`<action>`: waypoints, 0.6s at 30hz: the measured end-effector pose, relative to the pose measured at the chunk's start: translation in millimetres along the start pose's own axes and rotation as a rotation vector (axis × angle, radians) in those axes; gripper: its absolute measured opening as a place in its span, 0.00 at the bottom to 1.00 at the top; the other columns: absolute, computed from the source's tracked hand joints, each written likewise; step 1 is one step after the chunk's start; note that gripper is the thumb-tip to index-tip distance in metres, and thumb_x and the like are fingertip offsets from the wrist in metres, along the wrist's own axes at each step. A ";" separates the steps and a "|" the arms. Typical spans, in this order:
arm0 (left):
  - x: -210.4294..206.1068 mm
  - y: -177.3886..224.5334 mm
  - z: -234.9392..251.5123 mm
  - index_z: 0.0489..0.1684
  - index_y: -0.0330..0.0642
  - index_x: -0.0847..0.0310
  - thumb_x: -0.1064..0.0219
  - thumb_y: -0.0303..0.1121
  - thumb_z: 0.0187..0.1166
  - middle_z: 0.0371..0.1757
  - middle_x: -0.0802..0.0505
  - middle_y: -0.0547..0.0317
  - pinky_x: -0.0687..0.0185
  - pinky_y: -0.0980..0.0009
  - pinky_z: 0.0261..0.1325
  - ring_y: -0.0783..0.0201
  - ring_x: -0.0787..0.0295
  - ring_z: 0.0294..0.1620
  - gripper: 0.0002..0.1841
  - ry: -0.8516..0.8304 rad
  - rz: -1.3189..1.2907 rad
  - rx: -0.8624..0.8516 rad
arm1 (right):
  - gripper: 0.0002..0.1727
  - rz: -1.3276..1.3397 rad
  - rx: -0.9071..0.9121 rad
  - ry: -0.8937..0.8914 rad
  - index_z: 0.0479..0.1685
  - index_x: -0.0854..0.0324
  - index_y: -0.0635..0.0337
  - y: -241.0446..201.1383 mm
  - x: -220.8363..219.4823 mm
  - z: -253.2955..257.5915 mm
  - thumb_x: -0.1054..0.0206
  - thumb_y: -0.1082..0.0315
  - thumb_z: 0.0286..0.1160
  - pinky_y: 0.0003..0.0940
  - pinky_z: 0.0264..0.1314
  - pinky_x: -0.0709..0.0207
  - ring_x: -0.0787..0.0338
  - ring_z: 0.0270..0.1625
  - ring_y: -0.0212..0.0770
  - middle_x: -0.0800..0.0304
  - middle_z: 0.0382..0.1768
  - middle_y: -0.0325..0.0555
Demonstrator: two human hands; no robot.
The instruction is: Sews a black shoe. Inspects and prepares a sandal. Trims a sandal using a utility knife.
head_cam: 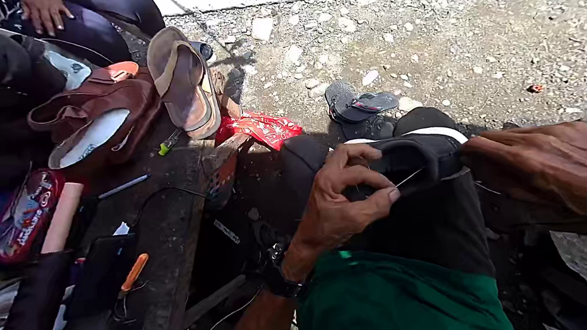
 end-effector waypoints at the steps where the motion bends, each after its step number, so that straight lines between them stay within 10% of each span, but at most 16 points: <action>1: -3.3 2.4 -0.3 0.31 0.35 0.12 0.25 0.28 0.69 0.61 0.11 0.49 0.21 0.69 0.70 0.65 0.17 0.67 0.04 -0.031 -0.168 -0.023 | 0.19 0.000 0.003 0.009 0.33 0.17 0.57 0.8 -0.3 0.3 0.49 0.56 0.83 0.48 0.13 0.32 0.17 0.18 0.53 0.20 0.20 0.47; 5: -32.3 -6.8 2.2 0.34 0.45 0.14 0.31 0.30 0.75 0.46 0.07 0.60 0.12 0.67 0.49 0.66 0.09 0.47 0.02 -0.278 -0.889 0.082 | 0.18 0.033 0.007 -0.009 0.35 0.16 0.57 3.0 -1.6 3.3 0.48 0.57 0.82 0.49 0.13 0.32 0.15 0.19 0.52 0.17 0.22 0.48; 10: -43.7 -34.5 20.5 0.37 0.29 0.09 0.35 0.24 0.78 0.39 0.06 0.46 0.16 0.65 0.58 0.58 0.09 0.48 0.09 -0.094 0.240 -0.046 | 0.17 0.064 -0.009 -0.056 0.37 0.15 0.59 4.6 -1.0 3.8 0.46 0.58 0.80 0.51 0.14 0.29 0.13 0.20 0.53 0.15 0.23 0.49; 18: -67.8 -43.0 48.2 0.20 0.28 0.15 0.36 0.20 0.70 0.23 0.12 0.47 0.23 0.61 0.39 0.58 0.14 0.31 0.09 -0.112 0.282 0.004 | 0.17 0.107 -0.016 -0.075 0.34 0.16 0.60 11.0 0.2 4.4 0.45 0.58 0.77 0.50 0.14 0.31 0.15 0.18 0.51 0.17 0.21 0.49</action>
Point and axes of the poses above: each hand's wrist, its own z-axis towards the middle knuckle, its own x-axis out of the back of the hand, y = z × x, the point moved 3 cm from there along z, towards the middle knuckle
